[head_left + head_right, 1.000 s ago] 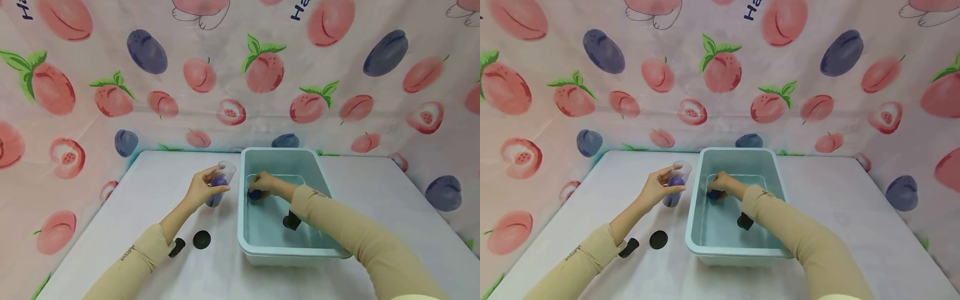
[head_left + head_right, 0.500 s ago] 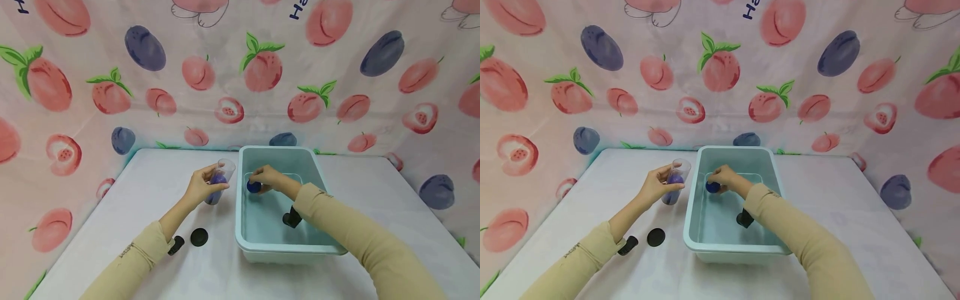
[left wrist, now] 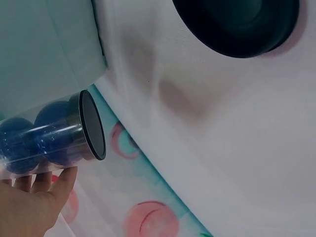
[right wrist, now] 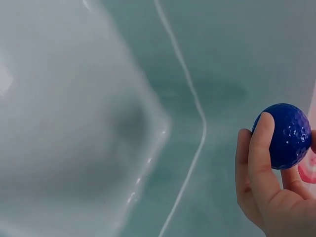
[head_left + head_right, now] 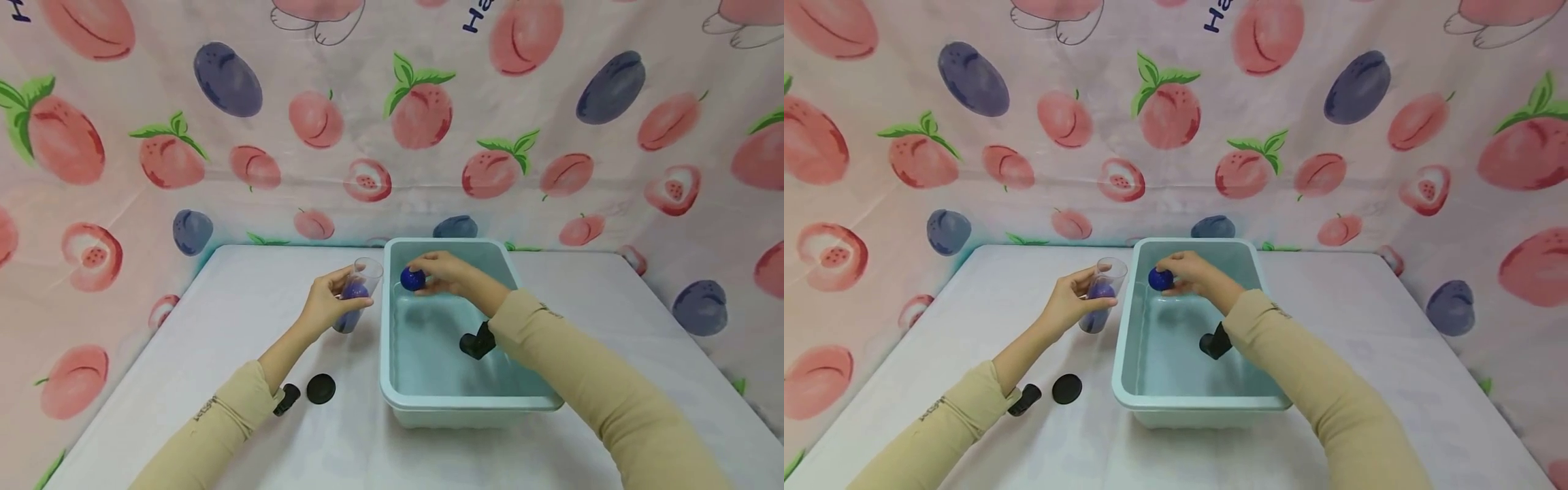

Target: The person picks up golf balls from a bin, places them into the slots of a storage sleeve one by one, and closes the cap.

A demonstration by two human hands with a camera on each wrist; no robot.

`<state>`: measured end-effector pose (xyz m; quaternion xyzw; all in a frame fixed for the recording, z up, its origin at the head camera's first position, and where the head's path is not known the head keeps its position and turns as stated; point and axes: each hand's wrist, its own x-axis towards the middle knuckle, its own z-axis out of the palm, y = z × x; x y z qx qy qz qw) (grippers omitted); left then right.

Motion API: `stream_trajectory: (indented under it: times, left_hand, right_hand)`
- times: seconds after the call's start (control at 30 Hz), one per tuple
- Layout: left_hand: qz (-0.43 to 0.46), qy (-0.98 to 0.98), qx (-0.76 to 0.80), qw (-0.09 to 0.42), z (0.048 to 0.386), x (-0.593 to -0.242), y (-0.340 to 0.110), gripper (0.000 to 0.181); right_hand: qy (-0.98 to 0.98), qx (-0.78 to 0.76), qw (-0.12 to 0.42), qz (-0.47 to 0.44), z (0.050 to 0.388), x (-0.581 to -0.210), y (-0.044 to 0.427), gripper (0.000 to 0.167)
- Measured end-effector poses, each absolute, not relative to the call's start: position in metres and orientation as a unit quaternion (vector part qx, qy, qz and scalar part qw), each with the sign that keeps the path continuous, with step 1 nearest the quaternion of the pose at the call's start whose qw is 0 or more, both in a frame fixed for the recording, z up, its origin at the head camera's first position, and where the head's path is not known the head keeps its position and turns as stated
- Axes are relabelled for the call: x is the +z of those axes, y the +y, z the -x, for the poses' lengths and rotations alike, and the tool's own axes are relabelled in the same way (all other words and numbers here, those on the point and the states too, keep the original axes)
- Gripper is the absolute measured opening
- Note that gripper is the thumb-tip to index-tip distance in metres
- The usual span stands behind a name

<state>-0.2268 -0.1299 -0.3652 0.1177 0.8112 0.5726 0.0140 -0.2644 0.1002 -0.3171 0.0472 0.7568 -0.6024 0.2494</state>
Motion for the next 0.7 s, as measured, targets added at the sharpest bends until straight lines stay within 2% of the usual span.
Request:
stream_trajectory:
  times: [0.5,0.7]
  left_hand:
    - [-0.105,0.815,0.570,0.004,0.230,-0.363,-0.133,0.062]
    - [-0.099,0.815,0.570,-0.018,0.229,-0.364,-0.135,0.058]
  right_hand:
    - [0.711,-0.654,0.257,-0.032,0.266,-0.306,0.099,0.045]
    - [0.681,-0.684,0.261,-0.017,0.263,-0.299,0.096,0.048]
